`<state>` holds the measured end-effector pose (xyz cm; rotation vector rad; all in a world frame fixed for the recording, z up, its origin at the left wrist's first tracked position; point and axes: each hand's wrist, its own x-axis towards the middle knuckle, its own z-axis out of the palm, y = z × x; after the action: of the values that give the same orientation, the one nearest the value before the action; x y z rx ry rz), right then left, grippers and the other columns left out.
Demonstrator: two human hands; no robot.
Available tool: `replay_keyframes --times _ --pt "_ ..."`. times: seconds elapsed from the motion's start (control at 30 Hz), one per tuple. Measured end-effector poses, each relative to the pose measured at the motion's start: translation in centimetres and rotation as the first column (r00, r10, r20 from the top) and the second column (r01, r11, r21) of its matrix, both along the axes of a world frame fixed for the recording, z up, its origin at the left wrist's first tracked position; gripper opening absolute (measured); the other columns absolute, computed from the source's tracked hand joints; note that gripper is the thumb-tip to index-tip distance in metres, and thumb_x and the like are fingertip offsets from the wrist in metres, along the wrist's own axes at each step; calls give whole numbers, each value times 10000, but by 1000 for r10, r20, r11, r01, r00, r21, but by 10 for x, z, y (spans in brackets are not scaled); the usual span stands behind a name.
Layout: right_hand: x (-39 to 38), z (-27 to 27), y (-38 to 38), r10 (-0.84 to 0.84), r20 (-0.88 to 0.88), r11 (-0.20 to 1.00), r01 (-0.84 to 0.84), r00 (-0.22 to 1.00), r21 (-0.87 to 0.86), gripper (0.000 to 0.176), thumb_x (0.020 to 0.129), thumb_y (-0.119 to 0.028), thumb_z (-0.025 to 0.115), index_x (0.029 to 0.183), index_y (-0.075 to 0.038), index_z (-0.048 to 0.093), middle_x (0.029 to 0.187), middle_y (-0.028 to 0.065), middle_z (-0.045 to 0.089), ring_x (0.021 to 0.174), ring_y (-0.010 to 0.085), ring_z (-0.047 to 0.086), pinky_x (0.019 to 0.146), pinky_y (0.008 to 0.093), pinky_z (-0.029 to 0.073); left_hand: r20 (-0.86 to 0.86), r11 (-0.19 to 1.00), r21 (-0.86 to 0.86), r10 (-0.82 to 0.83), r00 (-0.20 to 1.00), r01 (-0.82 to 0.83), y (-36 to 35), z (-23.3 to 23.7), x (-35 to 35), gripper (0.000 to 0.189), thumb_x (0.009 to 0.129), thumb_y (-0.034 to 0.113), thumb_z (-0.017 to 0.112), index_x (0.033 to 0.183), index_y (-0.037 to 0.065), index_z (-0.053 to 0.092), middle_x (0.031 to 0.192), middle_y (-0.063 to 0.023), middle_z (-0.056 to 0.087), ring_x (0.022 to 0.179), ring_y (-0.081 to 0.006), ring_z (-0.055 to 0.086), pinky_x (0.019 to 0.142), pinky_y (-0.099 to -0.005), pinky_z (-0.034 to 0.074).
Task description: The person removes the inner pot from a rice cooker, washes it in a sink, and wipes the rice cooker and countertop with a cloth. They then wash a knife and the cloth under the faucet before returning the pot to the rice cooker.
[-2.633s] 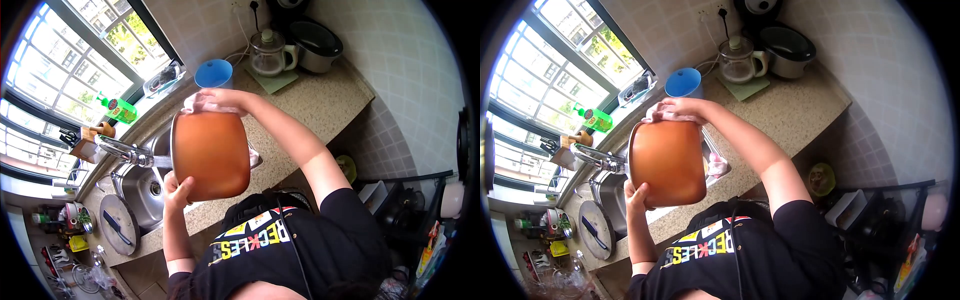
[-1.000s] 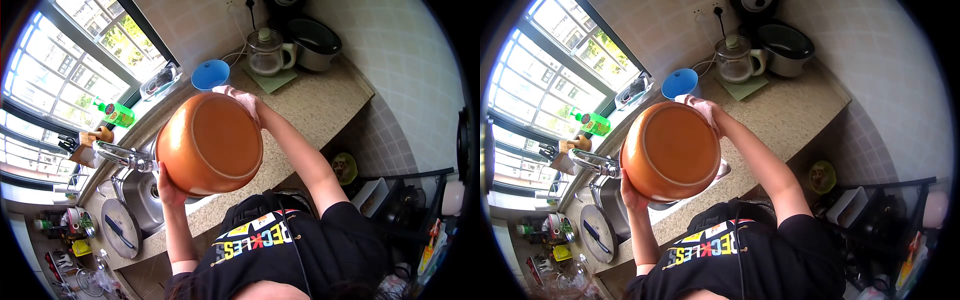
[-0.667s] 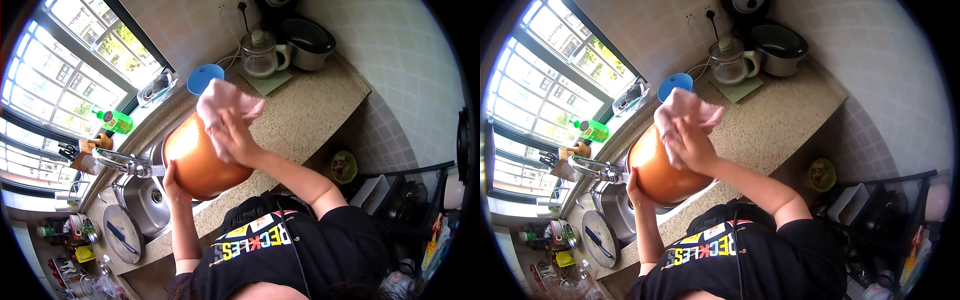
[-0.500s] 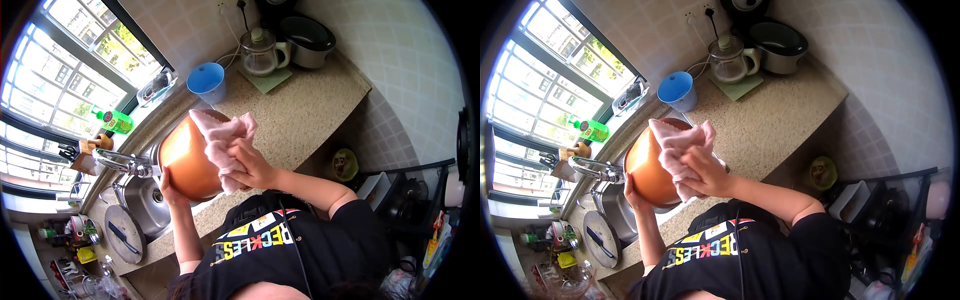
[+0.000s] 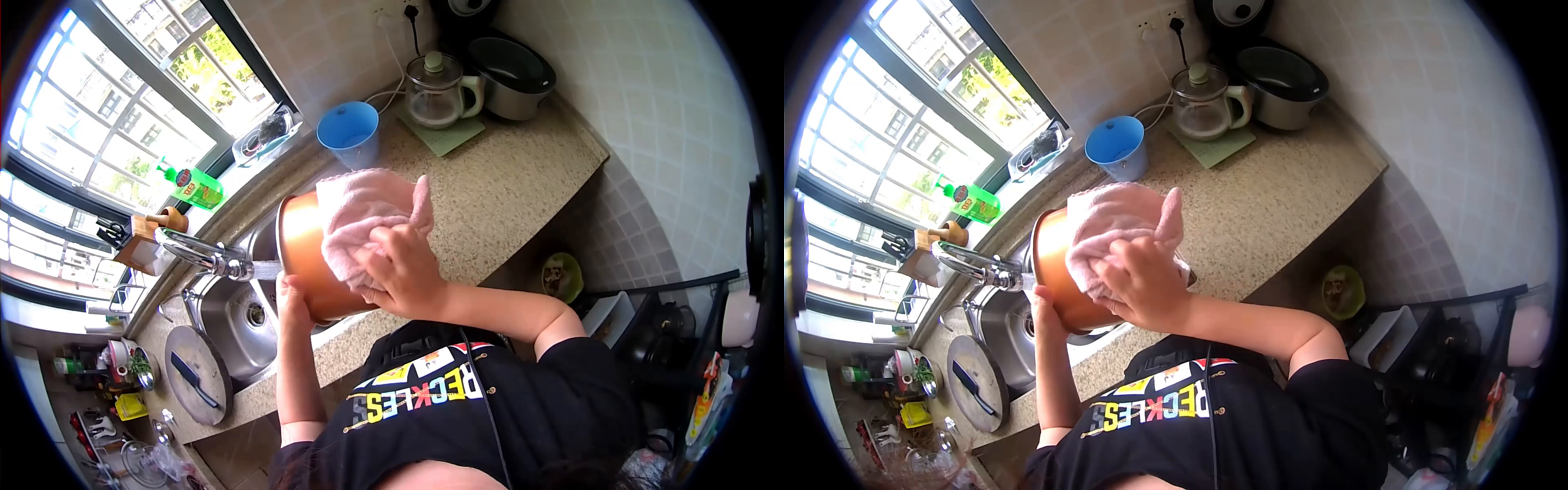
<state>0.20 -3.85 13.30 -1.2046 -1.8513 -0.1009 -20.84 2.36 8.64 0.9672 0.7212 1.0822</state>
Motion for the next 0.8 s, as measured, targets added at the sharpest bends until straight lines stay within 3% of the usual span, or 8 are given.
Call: replay_keyframes --times 0.23,0.37,0.43,0.5,0.57,0.6,0.77,0.8 --pt "8 7 48 171 58 985 -173 984 28 334 758 -307 585 1045 -156 505 960 81 490 965 239 467 816 429 397 -720 829 201 -237 652 523 -2 33 10 563 695 515 740 782 -24 605 665 -39 593 625 -88 508 597 -257 445" --pt "29 1 119 133 44 983 -126 990 -136 310 859 -370 508 1063 -137 484 960 66 479 900 226 499 757 395 456 -619 833 251 -253 743 493 -8 59 12 439 727 365 761 832 -35 613 708 -40 615 643 -101 527 607 -255 446" --pt "44 -17 156 253 -627 594 -630 737 -501 315 919 -400 447 1066 -124 489 965 47 500 896 177 521 729 356 475 -592 832 242 -281 755 499 -6 60 5 394 727 304 770 848 -39 618 731 -44 628 662 -106 546 620 -254 450" --pt "71 -62 193 -402 -912 -214 -960 -81 180 235 908 -233 532 1100 -97 522 1036 59 563 919 158 586 813 277 481 -283 885 245 -327 902 397 -5 59 -1 374 692 251 793 856 -44 630 778 -53 645 708 -120 579 650 -255 460" --pt "50 -90 183 303 -756 591 -736 581 -330 215 936 -224 494 1078 -77 558 986 47 589 876 133 601 750 277 509 -106 937 181 -284 953 299 -4 60 -3 439 645 276 807 893 -42 636 803 -68 654 726 -152 612 669 -257 476" --pt "45 -97 175 307 -753 585 -739 582 -333 215 936 -224 494 1078 -77 558 986 47 589 876 133 601 750 277 509 -18 966 154 -206 978 207 0 51 -2 460 656 279 793 938 -43 624 825 -81 654 741 -168 621 687 -267 484" --pt "44 -135 102 116 -738 174 -718 -664 674 683 815 -500 572 1314 -69 393 1302 111 466 1163 236 488 977 367 432 126 997 -5 80 989 -80 12 44 15 481 781 246 661 1147 -34 523 1014 -125 626 893 -203 617 804 -318 486" --pt "37 -130 90 116 -737 179 -716 -665 675 683 815 -500 572 1314 -69 393 1302 111 466 1163 236 488 977 367 432 123 997 -8 76 989 -76 11 47 20 481 781 246 661 1147 -34 523 1014 -125 626 893 -203 617 804 -318 486"
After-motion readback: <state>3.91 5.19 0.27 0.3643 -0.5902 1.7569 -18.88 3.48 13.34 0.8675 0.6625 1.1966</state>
